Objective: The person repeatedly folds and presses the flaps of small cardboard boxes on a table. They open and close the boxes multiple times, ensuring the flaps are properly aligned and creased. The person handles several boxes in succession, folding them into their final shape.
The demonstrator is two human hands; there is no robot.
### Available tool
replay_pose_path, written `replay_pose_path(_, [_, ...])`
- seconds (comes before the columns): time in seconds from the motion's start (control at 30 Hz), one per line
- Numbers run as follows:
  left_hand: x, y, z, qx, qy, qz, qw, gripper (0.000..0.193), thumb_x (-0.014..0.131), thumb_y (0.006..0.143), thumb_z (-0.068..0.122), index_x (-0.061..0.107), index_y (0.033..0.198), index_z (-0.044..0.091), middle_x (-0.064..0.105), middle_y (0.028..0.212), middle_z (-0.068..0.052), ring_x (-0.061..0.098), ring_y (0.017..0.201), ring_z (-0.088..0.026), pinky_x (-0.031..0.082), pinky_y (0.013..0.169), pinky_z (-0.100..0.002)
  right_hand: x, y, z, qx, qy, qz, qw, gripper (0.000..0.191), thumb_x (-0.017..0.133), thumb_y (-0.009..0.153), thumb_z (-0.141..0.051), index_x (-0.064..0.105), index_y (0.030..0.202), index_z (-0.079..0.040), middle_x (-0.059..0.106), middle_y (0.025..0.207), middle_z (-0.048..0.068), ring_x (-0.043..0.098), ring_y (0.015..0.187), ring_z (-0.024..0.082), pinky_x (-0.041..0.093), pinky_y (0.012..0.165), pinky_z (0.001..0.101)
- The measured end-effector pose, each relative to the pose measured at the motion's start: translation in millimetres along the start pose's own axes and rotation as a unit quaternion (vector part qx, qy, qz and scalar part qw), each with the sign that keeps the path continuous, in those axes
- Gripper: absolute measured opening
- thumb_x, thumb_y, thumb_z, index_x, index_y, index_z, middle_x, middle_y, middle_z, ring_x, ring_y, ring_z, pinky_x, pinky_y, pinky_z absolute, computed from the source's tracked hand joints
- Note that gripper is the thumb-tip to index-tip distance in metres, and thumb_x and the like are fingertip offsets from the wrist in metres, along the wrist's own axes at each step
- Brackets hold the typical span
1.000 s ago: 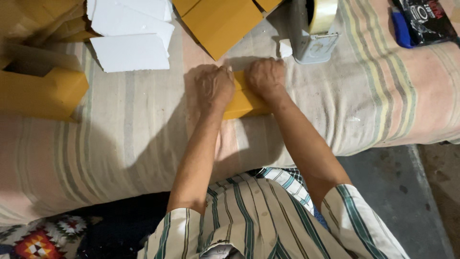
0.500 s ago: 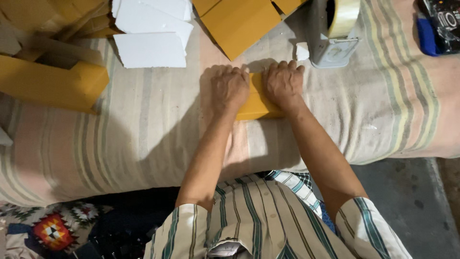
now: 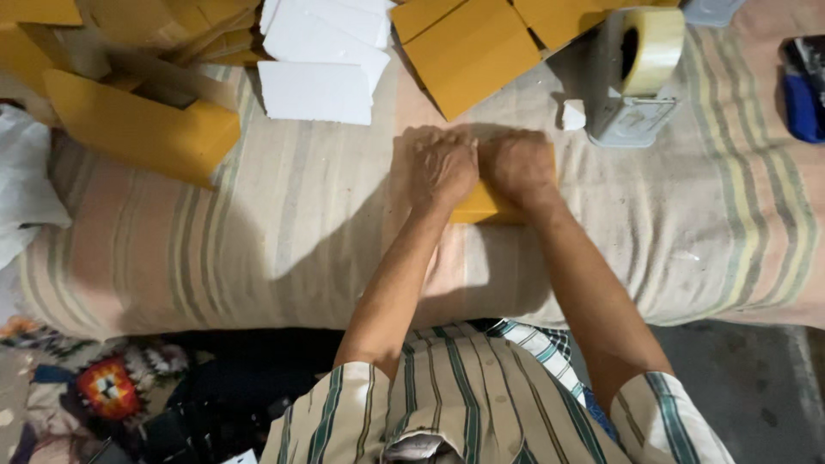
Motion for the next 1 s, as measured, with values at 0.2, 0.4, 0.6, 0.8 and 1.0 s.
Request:
replay_pose_path(0.2, [25, -1, -4, 0.029, -0.120, -0.072, 0.990, 0.036, 0.043, 0.108, 0.030, 0.070, 0.114, 0.007, 0.070, 0.127, -0.016, 0.064, 0.118, -0.037, 0.048, 0.106, -0.049, -17, -15, 13, 0.011, 0.051, 0.117, 0.992, 0.028, 0.057, 0.102, -0.034, 0.067, 0.098, -0.007, 0.071, 0.094, 0.017, 0.067, 0.086, 0.036, 0.051, 0.078, 0.0549])
replay_pose_path(0.4, [1, -32, -4, -0.069, -0.077, -0.026, 0.994, 0.058, 0.049, 0.101, 0.044, 0.052, 0.146, 0.007, 0.037, 0.155, -0.028, 0.046, 0.131, -0.048, 0.039, 0.110, -0.056, -45, -71, 37, 0.198, 0.076, 0.117, 0.970, 0.060, 0.056, 0.104, -0.049, 0.056, 0.142, -0.003, 0.056, 0.129, 0.027, 0.057, 0.113, 0.046, 0.048, 0.096, 0.0598])
replay_pose_path(0.6, [-19, -76, 15, 0.074, -0.051, -0.051, 0.995, 0.071, 0.061, 0.100, 0.050, 0.039, 0.159, 0.019, 0.016, 0.168, -0.018, 0.022, 0.148, -0.056, 0.024, 0.119, -0.061, -68, -87, 5, 0.088, 0.079, 0.017, 0.993, 0.112, 0.077, 0.073, -0.080, 0.036, 0.158, -0.018, 0.025, 0.158, 0.032, 0.042, 0.131, 0.057, 0.038, 0.107, 0.0569])
replay_pose_path(0.8, [-16, -85, 5, 0.091, -0.127, -0.105, 0.982, 0.101, 0.080, 0.070, 0.050, 0.038, 0.156, 0.018, 0.025, 0.165, -0.014, 0.036, 0.148, -0.042, 0.032, 0.122, -0.054, -44, -92, 9, 0.099, 0.083, -0.072, 0.989, 0.130, 0.087, 0.058, -0.061, 0.023, 0.161, -0.015, 0.019, 0.162, 0.034, 0.050, 0.118, 0.051, 0.041, 0.110, 0.0509])
replay_pose_path(1.0, [-15, -95, -14, 0.069, -0.260, -0.049, 0.962, 0.070, 0.065, 0.100, 0.043, 0.042, 0.158, 0.011, 0.035, 0.169, -0.016, 0.041, 0.152, -0.039, 0.038, 0.123, -0.047, -61, -114, 23, -0.007, 0.242, 0.021, 0.970, 0.101, 0.080, 0.077, -0.040, 0.032, 0.159, -0.008, 0.024, 0.164, 0.028, 0.043, 0.134, 0.053, 0.040, 0.112, 0.0509])
Point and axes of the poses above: each hand's wrist, its own y-axis towards the middle knuckle, its own x-axis out of the palm, z = x × y, the point moved 9 cm from there along y, towards the middle knuckle
